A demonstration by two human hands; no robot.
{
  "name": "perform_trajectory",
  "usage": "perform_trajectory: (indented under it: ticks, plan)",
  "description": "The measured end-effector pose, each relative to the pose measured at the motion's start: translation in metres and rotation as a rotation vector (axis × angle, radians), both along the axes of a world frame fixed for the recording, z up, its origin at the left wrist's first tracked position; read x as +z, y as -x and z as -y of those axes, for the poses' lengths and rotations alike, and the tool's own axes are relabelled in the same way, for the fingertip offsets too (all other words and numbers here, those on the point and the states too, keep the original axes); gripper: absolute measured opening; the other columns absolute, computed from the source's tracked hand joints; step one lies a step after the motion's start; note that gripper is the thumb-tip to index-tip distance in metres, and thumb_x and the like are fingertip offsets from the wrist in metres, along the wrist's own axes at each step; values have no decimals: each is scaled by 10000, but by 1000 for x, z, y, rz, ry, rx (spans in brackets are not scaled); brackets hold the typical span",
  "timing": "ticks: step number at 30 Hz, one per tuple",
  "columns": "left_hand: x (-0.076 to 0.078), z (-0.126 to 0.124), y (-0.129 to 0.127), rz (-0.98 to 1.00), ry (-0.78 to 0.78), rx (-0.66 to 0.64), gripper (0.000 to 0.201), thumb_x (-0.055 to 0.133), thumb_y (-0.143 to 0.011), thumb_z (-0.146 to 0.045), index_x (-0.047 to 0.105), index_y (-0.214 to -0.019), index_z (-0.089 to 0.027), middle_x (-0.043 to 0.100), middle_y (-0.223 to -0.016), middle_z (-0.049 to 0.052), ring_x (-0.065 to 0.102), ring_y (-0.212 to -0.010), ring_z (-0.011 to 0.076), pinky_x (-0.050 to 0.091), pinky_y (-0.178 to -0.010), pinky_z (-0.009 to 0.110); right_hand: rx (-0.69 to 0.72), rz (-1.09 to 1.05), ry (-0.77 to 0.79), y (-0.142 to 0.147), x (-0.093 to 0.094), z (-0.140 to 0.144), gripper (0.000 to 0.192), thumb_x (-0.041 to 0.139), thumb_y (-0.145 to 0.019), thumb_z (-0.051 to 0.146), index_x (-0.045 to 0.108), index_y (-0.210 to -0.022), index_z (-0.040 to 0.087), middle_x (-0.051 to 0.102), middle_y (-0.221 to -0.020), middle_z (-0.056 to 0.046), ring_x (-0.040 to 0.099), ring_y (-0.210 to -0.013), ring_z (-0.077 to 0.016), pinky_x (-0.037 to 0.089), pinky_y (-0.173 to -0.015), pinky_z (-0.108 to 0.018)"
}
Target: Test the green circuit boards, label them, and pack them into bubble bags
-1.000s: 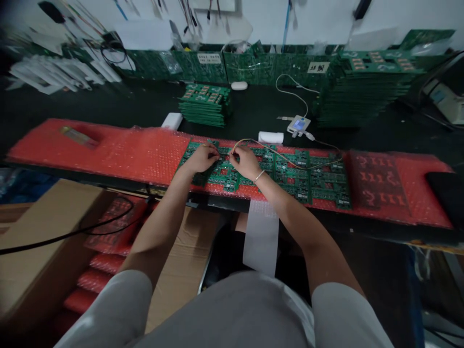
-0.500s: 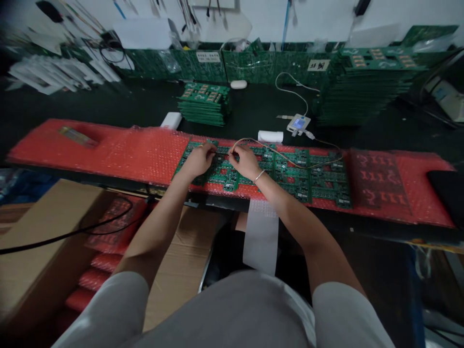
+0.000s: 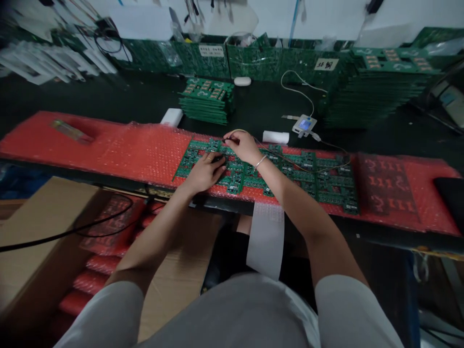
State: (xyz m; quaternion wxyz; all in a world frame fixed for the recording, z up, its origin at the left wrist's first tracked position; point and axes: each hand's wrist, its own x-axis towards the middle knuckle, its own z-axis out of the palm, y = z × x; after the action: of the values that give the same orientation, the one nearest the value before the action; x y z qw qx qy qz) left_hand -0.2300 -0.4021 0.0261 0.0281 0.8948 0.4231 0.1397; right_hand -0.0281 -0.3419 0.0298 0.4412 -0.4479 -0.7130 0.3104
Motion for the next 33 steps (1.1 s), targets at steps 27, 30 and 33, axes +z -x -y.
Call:
perform_trajectory:
  ticks: [27,30,33]
  plan:
    - [12,102,-28,275,93,-193,262,508,-1039,-301,687,-1115,-126,664,-1162,146,596,-1110,291,535,-957,452,4,607,-113,68,1,-51,157,562,-981,252,637,-862,182,667,-995,-80,604,-943,-225,442,-854,-359]
    - [5,112,-44,272,124,-263,247,526,-1032,-298,692,-1098,-127,669,-1101,136,604,-1052,283,544,-921,433,15,608,-105,67,-1,-54,177,564,-978,269,640,-839,191,668,-985,-88,604,-924,-233,449,-827,-368]
    - [-3,119,-60,271,154,-332,216,535,-1028,-284,699,-1058,-148,673,-1076,123,615,-1015,273,553,-893,424,18,607,-99,68,-1,-55,178,551,-985,277,645,-859,193,667,-998,-84,598,-918,-223,443,-812,-356]
